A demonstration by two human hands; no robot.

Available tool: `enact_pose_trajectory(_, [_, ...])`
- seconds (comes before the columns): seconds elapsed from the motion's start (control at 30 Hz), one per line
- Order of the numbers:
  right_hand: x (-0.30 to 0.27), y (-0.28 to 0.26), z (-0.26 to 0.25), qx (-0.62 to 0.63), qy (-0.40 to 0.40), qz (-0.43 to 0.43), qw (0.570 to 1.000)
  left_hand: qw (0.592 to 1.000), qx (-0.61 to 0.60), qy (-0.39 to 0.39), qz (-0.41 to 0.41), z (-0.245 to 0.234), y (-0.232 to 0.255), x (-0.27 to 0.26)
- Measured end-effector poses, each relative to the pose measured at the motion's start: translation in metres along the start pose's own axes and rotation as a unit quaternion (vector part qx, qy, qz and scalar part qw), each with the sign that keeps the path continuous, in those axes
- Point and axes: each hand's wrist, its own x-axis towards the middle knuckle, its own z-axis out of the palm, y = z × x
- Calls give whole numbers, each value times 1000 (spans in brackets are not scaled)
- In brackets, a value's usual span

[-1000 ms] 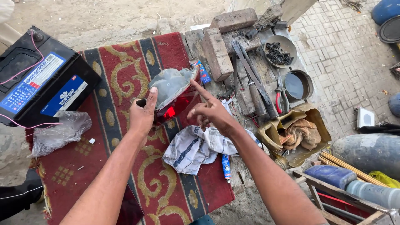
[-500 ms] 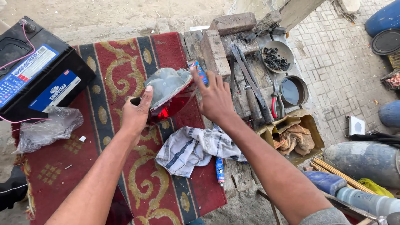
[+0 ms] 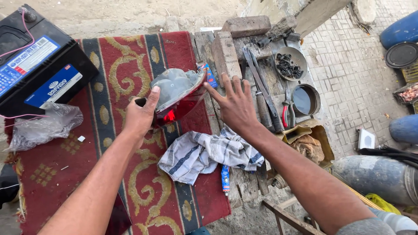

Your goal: Repairing a car tail light by applying adhesive to the housing and reattaching the lens.

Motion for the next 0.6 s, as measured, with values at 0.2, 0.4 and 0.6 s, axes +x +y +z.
enact_pose_trajectory(0.2, [15,18,40,480,14,125,868,1000,-9,0,4,-1,10,-7])
enact_pose_trajectory(0.4, [18,-6,30,551,-32,94,829,1000,-4,8,-8,1,13,-10])
enact_pose_trajectory(0.6, [11,-31,2,557,-40,137,818,1000,-5,-3,-15,1,18,-12])
